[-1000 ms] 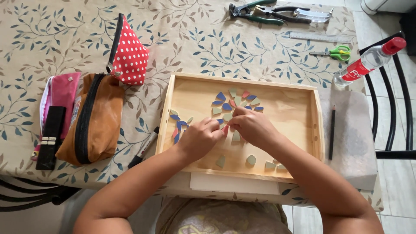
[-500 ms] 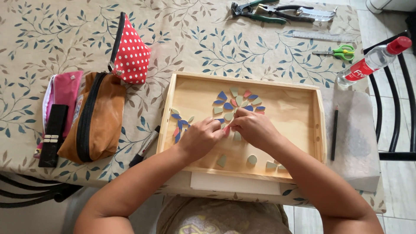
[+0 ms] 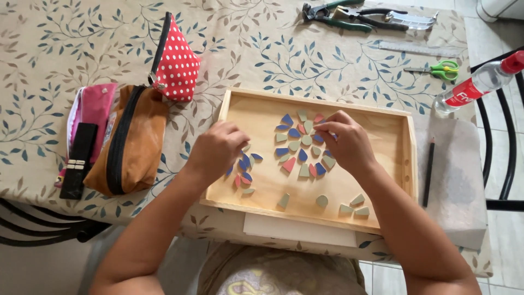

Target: Arranging small colorful geometric pieces into a pattern inside a wooden tray.

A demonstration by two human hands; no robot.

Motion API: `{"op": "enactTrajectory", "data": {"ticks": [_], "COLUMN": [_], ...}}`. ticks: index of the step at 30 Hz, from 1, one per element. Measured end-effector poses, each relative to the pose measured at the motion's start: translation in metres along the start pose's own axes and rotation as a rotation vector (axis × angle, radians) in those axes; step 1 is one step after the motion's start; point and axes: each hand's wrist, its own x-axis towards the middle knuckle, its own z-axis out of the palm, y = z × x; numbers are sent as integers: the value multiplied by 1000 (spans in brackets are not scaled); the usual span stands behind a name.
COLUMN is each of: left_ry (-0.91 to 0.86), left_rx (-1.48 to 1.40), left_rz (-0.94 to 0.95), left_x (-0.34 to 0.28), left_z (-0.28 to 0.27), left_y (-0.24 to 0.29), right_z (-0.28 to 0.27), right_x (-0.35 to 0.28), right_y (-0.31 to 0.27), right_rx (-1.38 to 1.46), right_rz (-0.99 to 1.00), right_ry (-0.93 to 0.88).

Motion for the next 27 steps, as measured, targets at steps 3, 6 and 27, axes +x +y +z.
{"op": "enactTrajectory", "data": {"ticks": [3, 6, 27], "left_ry": [-27, -72, -245], "left_rx": [50, 85, 168], "left_rz": [-29, -26, 53], "left_x": [-8, -14, -24], "left_z": [-1, 0, 9], "left_y": [-2, -3, -18], "right_z": [9, 7, 6], "right_x": [3, 2, -1], "right_y": [16, 12, 8], "right_rx": [-4, -16, -191], "right_rz": [-58, -46, -171], "right_ry": [95, 153, 233]}}
